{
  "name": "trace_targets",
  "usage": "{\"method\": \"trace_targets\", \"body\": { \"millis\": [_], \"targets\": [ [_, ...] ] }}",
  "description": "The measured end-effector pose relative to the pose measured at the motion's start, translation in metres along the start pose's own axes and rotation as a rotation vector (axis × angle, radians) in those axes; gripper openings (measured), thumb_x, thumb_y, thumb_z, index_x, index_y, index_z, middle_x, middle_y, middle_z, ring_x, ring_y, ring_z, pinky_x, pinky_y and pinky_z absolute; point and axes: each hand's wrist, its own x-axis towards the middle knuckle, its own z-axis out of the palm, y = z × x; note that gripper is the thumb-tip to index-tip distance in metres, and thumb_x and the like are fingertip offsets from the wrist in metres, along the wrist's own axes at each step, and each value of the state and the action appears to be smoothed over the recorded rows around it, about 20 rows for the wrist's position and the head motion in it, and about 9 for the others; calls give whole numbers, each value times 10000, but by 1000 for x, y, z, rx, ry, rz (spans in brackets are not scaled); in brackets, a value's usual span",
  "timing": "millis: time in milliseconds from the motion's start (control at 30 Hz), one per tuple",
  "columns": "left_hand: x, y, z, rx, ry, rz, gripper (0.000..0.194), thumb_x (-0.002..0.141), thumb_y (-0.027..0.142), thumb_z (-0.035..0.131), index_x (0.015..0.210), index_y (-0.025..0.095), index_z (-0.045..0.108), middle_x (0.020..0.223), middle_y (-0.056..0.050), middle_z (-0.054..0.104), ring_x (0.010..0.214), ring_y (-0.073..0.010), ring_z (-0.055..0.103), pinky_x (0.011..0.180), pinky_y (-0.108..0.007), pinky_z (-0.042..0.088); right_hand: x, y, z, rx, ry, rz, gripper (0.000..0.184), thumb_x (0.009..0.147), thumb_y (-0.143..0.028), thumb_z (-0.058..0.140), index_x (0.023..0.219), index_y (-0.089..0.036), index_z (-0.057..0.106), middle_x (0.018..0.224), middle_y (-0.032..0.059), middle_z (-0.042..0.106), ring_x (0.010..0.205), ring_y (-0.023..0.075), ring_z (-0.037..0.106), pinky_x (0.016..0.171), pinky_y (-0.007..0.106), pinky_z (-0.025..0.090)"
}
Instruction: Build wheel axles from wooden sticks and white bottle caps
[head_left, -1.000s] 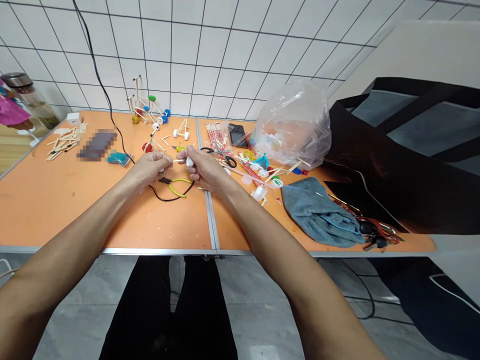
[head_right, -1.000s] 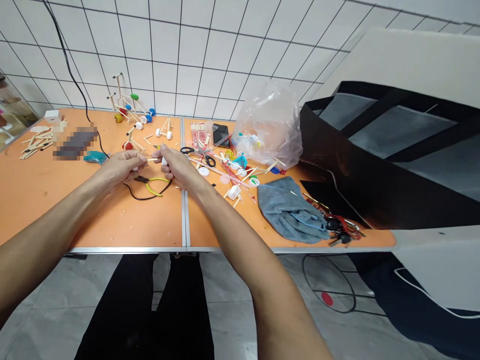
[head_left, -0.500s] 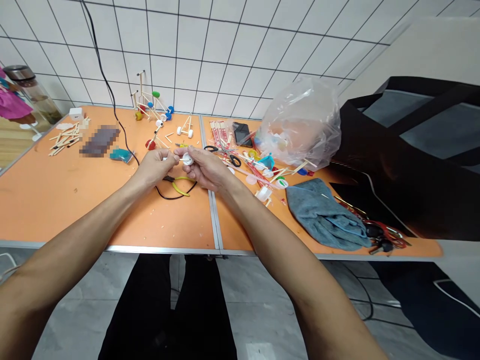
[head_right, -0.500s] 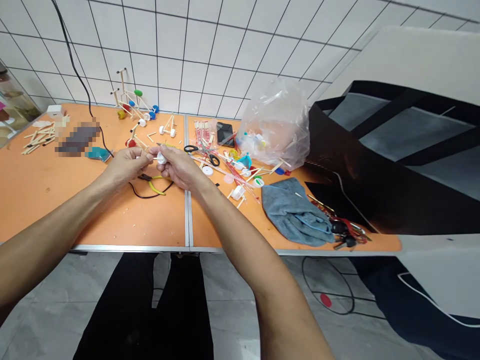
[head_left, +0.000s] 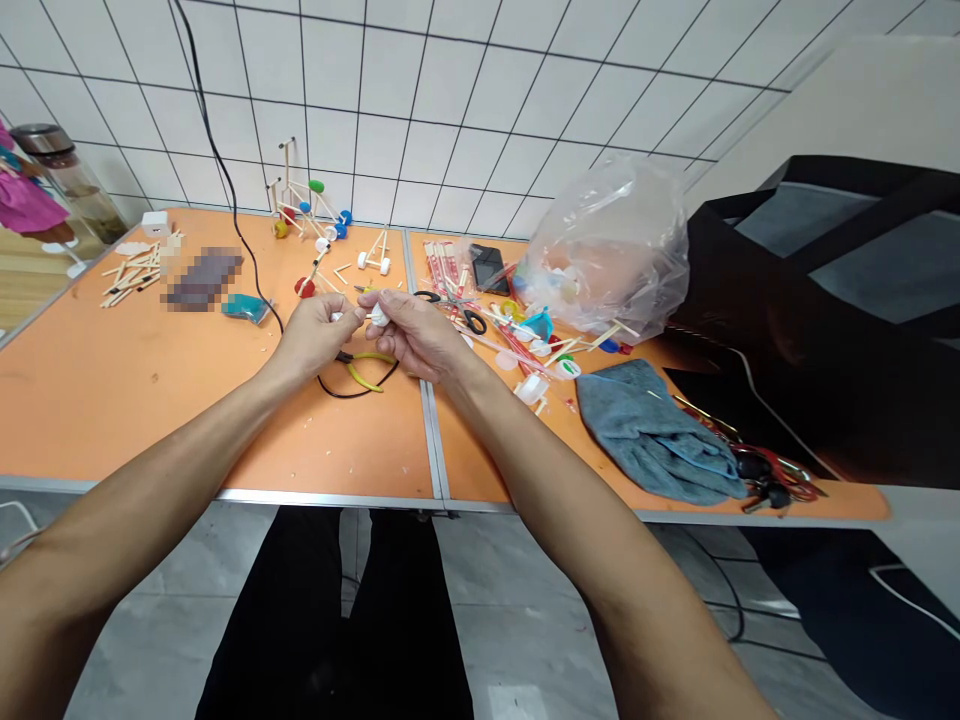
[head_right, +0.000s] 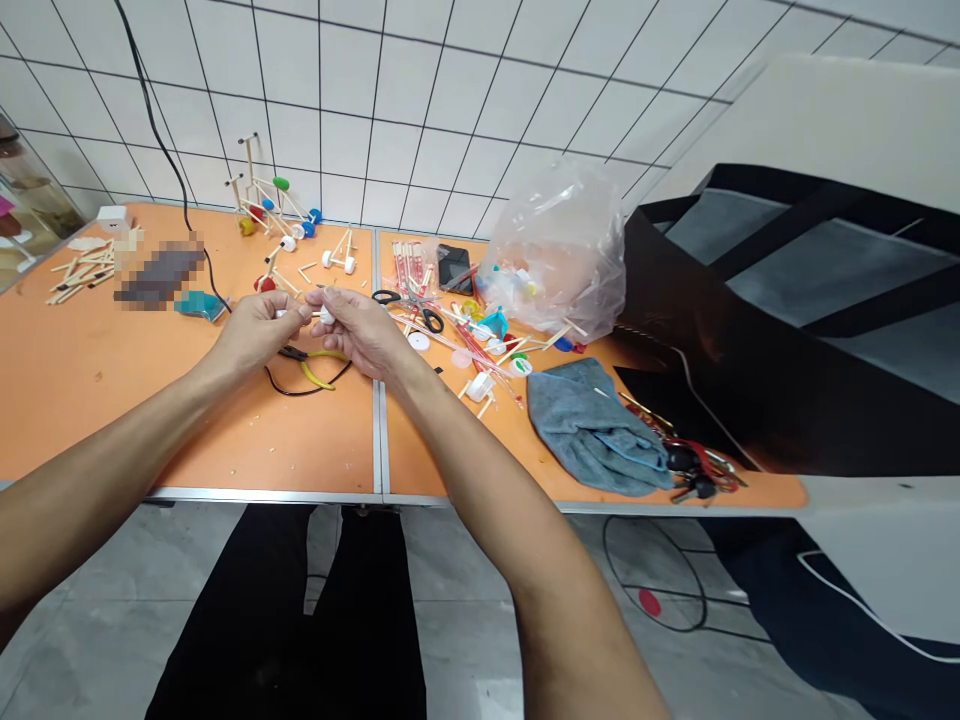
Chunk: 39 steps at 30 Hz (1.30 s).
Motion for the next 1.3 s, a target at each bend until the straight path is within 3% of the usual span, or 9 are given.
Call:
{"method": "trace_targets", "body": {
  "millis": [200, 333, 500, 633, 867, 1067, 1300],
  "targets": [
    [1, -2, 1, -41, -27, -26, 431, 959, 212, 805, 589, 205, 583, 588, 22, 545, 579, -116, 418, 581, -250, 312, -1, -1, 4, -30, 39, 4, 235, 1100, -415, 843, 1083, -192, 773, 894, -9, 773, 662, 63, 743, 517, 84, 578],
    [1, 0, 2, -119, -44, -87, 413, 959, 188, 781, 605, 202, 568, 575, 34, 525, 536, -94, 403, 542, -231, 290, -3, -2, 6, -37, 51, 3, 233, 1070, -393, 882, 1115, -183, 792, 911, 18, 813, 711, 83, 778, 586, 109, 631],
    [-2, 7, 1, -242, -153, -196, 384, 1000, 193, 710, 637, 192, 588, 592, 25, 535, 444, -61, 329, 459, -228, 222, -3, 2, 5, -136, 34, -65, 227, 1050, -385, 891, 1115, -189, 794, 795, -12, 775, 692, 97, 738, 595, 142, 617],
    [-2, 9, 0, -338, -165, -246, 377, 1034, 222, 676, 664, 177, 621, 609, -6, 592, 423, -57, 357, 422, -219, 237, -6, 0, 7, -237, 30, -104, 256, 1006, -392, 903, 1140, -207, 789, 806, -20, 764, 765, 126, 742, 614, 179, 605],
    [-2, 9, 3, -335, -150, -270, 396, 1043, 145, 639, 652, 184, 582, 573, 1, 581, 400, -60, 389, 405, -197, 254, -12, -2, 19, -477, 92, -156, 98, 1011, -189, 714, 1001, -249, 637, 775, -52, 718, 720, 118, 705, 650, 214, 594],
    [-6, 15, 6, -313, -103, -303, 308, 1077, 118, 602, 781, 203, 578, 609, 38, 595, 399, -57, 431, 421, -171, 265, -13, 2, 20, -773, 134, -248, 62, 971, -212, 620, 953, -258, 582, 853, -21, 698, 796, 172, 663, 724, 297, 583],
    [-3, 10, 3, -354, -147, -285, 277, 1116, 175, 576, 846, 198, 629, 612, 51, 564, 404, -68, 448, 414, -168, 288, -15, -1, 17, -1026, 129, -370, 32, 937, -230, 608, 919, -250, 592, 940, 20, 686, 932, 217, 623, 881, 354, 503]
  ]
}}
